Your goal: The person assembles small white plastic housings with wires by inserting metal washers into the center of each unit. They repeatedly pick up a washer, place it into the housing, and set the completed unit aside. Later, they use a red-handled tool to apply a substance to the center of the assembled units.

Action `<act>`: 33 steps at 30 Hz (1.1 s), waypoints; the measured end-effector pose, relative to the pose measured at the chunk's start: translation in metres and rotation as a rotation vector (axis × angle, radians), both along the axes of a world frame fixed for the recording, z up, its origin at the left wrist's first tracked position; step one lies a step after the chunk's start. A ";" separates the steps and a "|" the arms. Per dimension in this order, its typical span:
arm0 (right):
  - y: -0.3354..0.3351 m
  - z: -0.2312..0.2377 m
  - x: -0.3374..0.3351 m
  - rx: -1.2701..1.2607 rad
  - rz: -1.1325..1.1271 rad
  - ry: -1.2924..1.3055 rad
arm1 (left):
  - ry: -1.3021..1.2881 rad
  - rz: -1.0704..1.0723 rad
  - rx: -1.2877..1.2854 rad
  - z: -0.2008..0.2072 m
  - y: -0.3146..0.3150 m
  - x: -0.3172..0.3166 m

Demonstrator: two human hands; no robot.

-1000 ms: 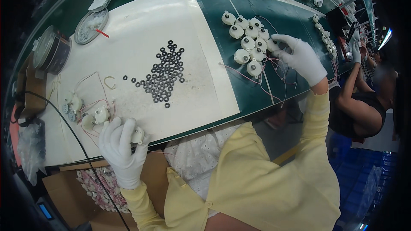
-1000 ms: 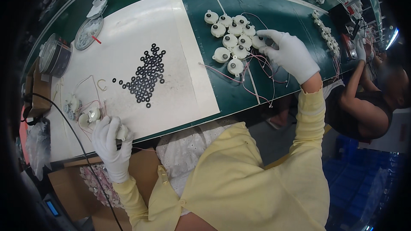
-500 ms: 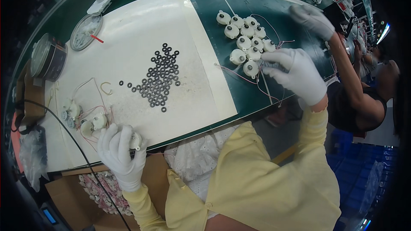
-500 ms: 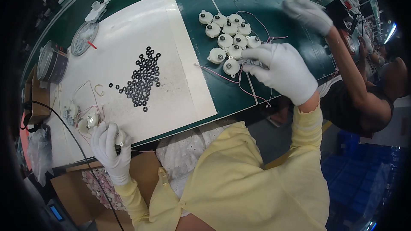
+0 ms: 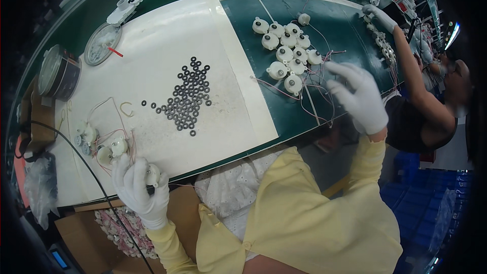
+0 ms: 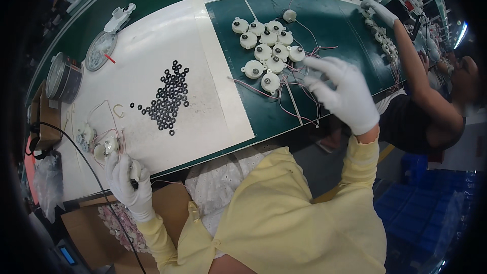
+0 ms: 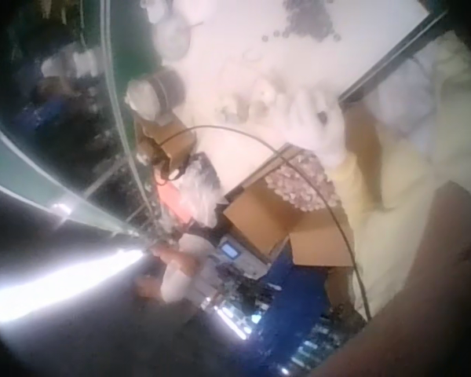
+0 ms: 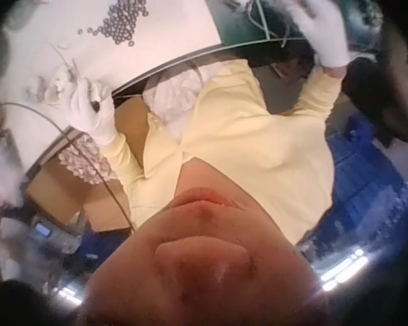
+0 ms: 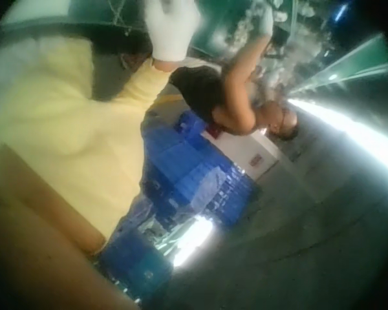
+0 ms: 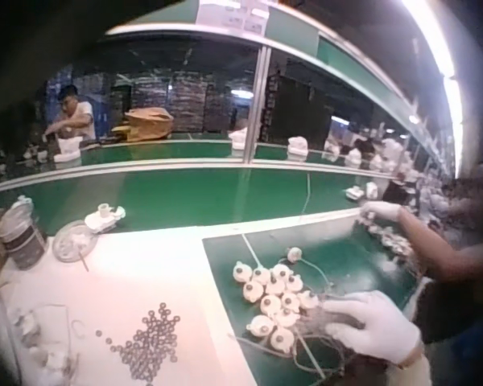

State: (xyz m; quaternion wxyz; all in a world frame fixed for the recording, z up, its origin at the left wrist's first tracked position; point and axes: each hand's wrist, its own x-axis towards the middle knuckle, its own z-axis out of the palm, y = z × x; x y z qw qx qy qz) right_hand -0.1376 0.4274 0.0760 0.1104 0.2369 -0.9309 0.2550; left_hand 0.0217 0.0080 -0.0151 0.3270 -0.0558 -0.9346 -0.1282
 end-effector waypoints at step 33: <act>0.015 0.046 -0.187 -0.892 0.371 -0.517 | -0.026 0.000 -0.072 0.009 0.005 -0.008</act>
